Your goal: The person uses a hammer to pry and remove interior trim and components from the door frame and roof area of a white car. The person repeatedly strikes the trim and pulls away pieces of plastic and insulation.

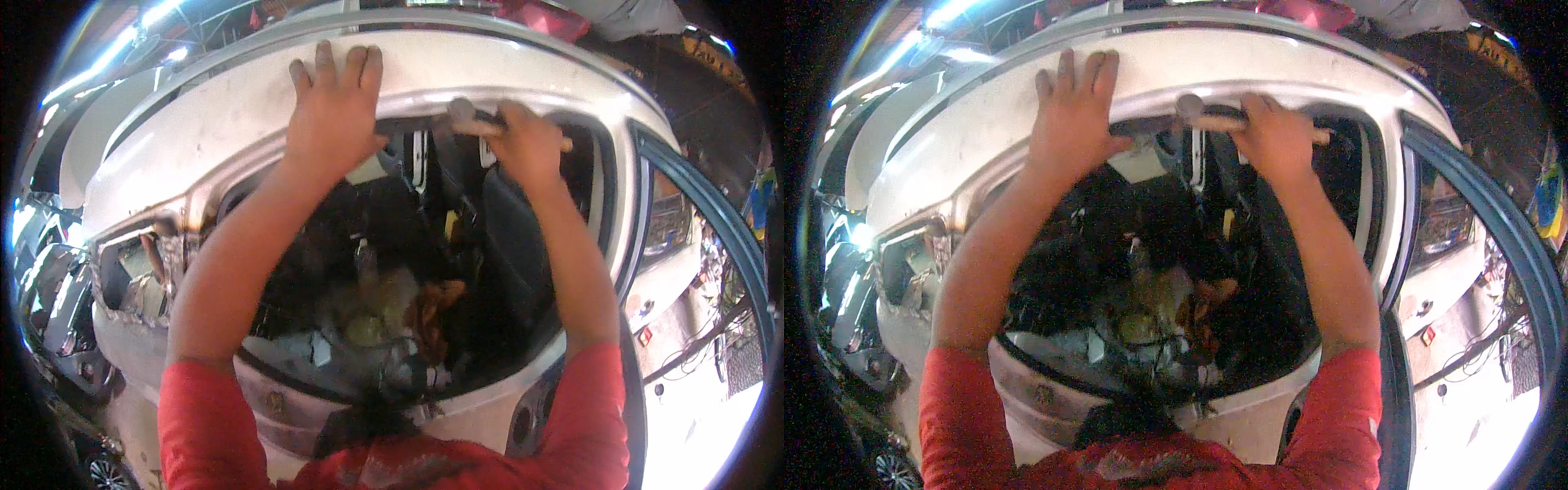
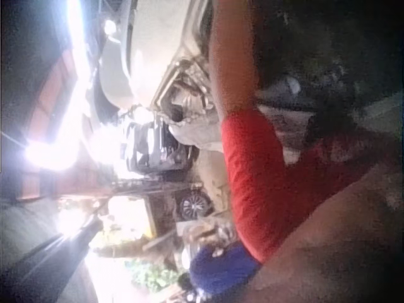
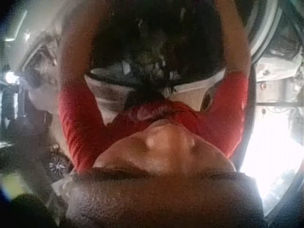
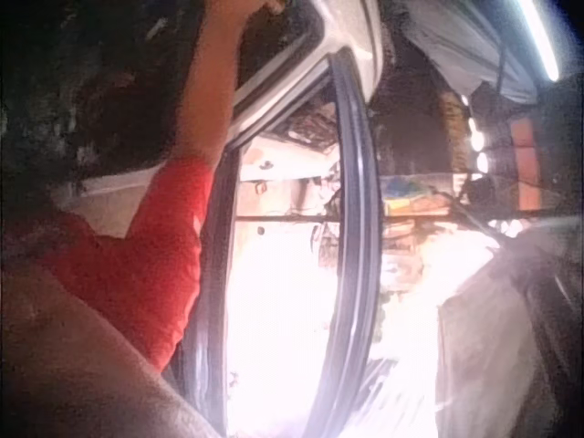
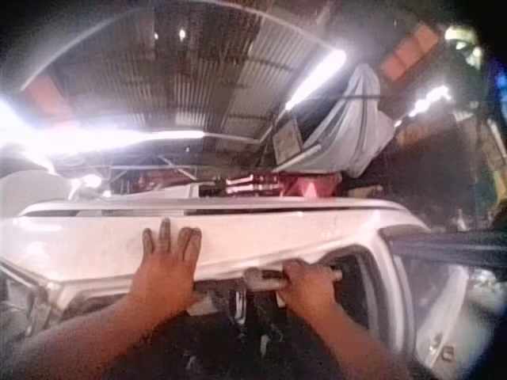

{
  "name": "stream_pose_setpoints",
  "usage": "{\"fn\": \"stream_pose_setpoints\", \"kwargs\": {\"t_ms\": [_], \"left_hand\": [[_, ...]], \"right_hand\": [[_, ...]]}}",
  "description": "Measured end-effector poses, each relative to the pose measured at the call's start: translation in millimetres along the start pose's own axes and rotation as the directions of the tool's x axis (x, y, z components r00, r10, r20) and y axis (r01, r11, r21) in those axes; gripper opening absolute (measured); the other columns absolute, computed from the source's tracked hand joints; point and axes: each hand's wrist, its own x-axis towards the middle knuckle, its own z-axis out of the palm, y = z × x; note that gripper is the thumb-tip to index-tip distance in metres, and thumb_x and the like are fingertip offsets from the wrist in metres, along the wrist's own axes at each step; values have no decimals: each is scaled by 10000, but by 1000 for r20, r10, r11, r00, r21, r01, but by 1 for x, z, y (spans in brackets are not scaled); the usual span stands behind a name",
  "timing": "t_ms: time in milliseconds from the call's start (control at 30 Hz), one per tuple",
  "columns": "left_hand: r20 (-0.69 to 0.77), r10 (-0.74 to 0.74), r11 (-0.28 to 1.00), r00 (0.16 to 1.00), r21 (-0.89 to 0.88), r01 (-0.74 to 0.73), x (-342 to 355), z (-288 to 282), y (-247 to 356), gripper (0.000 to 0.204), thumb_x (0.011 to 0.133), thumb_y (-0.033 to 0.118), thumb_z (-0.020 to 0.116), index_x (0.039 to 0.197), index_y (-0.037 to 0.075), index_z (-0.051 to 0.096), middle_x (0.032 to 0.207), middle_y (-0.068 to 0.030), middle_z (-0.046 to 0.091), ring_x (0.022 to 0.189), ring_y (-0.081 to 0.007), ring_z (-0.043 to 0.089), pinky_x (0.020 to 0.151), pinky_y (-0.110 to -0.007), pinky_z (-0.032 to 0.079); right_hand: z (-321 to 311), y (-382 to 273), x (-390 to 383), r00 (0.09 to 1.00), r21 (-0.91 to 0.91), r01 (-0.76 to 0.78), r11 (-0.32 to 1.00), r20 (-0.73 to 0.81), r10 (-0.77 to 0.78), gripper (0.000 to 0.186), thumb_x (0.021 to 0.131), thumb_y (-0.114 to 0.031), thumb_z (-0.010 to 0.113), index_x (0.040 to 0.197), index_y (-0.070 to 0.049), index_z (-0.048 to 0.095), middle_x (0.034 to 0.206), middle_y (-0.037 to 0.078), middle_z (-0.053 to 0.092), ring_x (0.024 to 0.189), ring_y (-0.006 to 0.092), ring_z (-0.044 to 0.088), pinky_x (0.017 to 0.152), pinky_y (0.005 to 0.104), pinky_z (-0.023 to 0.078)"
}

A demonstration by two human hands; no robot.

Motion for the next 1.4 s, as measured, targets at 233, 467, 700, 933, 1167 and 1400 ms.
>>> {"fn": "stream_pose_setpoints", "kwargs": {"t_ms": [233, 467, 700, 933, 1167, 1400], "left_hand": [[105, 205, 974, 973, -123, -192, -9, -8, -60, 1332, 637, 432, 1036, 1715, 140, 309, 1669, -166, 452, 1594, -475, 362, 1243, -638, 370], [263, -391, 920, 882, 115, 374, -135, -55, -138, 1426, 663, 453, 1038, 1767, 165, 182, 1746, -263, 300, 1653, -516, 202, 1223, -777, 294], [94, -644, 764, 759, 21, 645, -206, -47, -128, 1445, 664, 490, 1024, 1767, 143, 157, 1700, -369, 275, 1608, -654, 144, 1152, -803, 361], [-9, -653, 757, 758, -62, 651, -215, -36, -129, 1357, 656, 482, 1002, 1756, 195, 260, 1665, -322, 369, 1605, -622, 206, 1048, -718, 449], [-15, -643, 763, 766, -94, 639, -220, -35, -136, 1311, 676, 444, 981, 1757, 203, 278, 1665, -291, 392, 1607, -620, 210, 1026, -701, 449], [-30, -639, 766, 769, -123, 631, -217, -33, -134, 1305, 673, 426, 979, 1753, 199, 284, 1652, -281, 406, 1602, -621, 222, 1025, -697, 450]], "right_hand": [[-9, -3, 8, 997, 121, 69, 990, 15, -71, 485, 860, -406, 875, 1193, -110, 684, 1045, 155, 762, 961, 407, 770, 800, 537, 629], [-75, -82, -16, 768, 452, -216, 865, 625, -135, 590, 788, -362, 949, 1200, -16, 709, 1058, 259, 756, 988, 451, 739, 865, 520, 570], [-102, -183, 21, 71, 431, 339, 836, 875, -480, 321, 870, -237, 836, 1136, -72, 765, 1063, 238, 775, 1034, 449, 754, 936, 556, 595], [-104, -262, 83, 396, 375, 358, 855, 768, -503, 210, 958, -216, 740, 1066, -39, 766, 987, 243, 769, 969, 463, 745, 906, 564, 578], [-132, -313, 77, -418, 403, 507, 762, 888, -191, 247, 932, -239, 779, 1097, -57, 804, 1070, 234, 792, 1071, 418, 765, 962, 541, 587], [-100, -308, 74, 407, 275, 358, 892, 814, -414, 233, 927, -219, 783, 1084, -47, 773, 938, 259, 753, 959, 489, 729, 897, 582, 563]]}}
